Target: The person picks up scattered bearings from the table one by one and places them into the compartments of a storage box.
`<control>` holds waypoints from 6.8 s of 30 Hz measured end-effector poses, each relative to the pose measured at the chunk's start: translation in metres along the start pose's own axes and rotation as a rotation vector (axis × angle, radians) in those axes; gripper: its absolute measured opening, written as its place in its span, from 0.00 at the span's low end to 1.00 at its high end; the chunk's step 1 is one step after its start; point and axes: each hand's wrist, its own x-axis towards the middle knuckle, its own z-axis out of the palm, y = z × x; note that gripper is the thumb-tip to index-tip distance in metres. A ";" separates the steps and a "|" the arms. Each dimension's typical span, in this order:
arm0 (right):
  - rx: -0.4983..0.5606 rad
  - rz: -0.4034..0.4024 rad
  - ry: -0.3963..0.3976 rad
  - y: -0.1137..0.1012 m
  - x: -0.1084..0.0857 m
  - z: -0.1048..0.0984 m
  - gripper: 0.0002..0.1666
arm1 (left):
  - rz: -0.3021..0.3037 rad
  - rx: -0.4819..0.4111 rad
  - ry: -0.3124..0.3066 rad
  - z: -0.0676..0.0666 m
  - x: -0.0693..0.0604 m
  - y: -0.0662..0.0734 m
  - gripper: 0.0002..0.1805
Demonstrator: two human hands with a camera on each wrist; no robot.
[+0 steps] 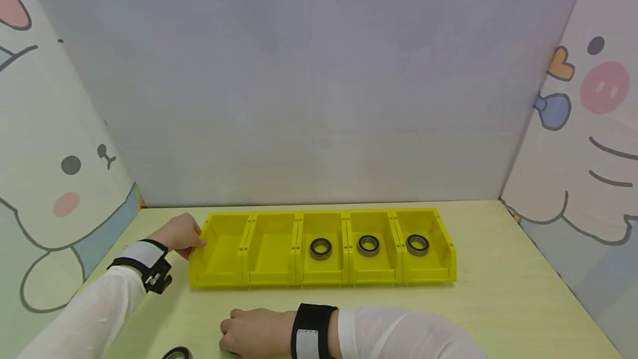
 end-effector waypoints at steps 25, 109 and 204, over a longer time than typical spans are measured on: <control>0.079 0.352 0.073 0.083 -0.016 -0.057 0.19 | 0.010 -0.024 -0.015 -0.003 -0.002 0.002 0.08; 0.007 0.296 0.084 0.018 0.006 -0.049 0.48 | 0.068 -0.037 -0.032 0.002 0.001 -0.001 0.07; -0.073 0.189 0.076 0.069 0.040 -0.077 0.23 | 0.037 -0.040 -0.014 0.002 0.003 -0.005 0.07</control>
